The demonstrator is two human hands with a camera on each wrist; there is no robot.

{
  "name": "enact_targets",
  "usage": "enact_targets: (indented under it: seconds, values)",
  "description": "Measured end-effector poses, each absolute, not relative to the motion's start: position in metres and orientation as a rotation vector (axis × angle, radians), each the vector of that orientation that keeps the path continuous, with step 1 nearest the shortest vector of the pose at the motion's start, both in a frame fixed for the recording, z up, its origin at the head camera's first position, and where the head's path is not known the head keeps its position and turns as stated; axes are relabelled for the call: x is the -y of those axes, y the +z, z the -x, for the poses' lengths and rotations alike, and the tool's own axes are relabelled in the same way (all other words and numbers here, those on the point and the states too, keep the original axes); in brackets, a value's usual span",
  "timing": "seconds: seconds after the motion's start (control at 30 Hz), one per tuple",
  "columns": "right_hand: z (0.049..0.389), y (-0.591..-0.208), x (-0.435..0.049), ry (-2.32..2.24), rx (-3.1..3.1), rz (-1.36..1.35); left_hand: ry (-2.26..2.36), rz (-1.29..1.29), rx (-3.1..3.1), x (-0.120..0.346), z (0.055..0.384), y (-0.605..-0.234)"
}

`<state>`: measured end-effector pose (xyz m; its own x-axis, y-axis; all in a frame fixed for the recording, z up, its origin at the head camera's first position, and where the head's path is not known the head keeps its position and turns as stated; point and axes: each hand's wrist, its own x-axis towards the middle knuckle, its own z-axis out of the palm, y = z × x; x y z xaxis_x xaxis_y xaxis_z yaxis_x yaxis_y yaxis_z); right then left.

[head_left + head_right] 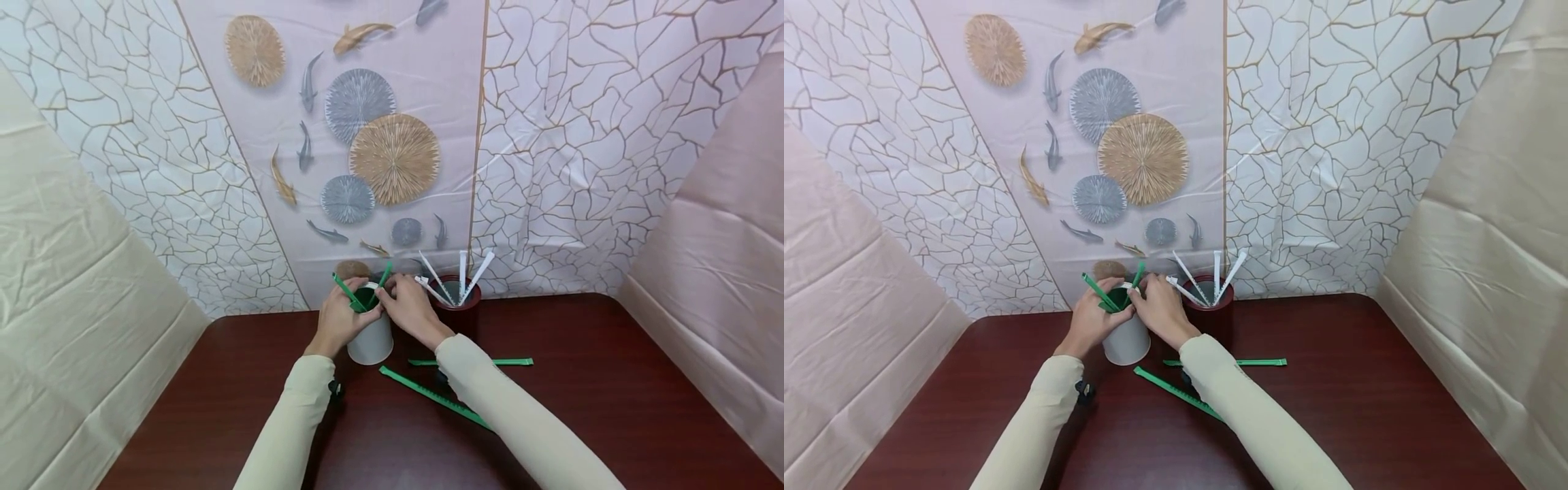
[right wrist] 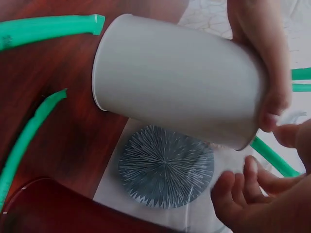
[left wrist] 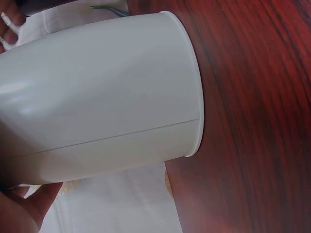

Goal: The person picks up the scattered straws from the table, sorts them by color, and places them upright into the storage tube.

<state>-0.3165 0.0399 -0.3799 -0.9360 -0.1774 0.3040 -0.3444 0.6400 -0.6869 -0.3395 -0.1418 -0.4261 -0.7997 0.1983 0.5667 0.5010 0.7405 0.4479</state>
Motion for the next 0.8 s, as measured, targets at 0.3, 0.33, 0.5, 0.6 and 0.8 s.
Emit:
enact_targets:
  seconds: [0.3,0.33,0.5,0.6,0.8]
  values:
    - [0.27,-0.369,-0.084,1.165,2.738,-0.579,-0.826,0.534,2.457,0.141,0.341,-0.428]
    - [0.266,-0.367,-0.091,1.152,2.741,-0.616,-0.825,0.533,2.457,0.141,0.341,-0.428]
    - [0.262,-0.372,-0.143,1.103,2.778,-0.896,-0.819,0.52,2.451,0.144,0.343,-0.428]
    - [0.268,-0.385,-0.177,1.154,2.855,-1.027,-0.819,0.517,2.457,0.144,0.343,-0.428]
    - [0.282,-0.411,-0.222,1.181,2.962,-1.004,-0.819,0.531,2.447,0.142,0.341,-0.429]
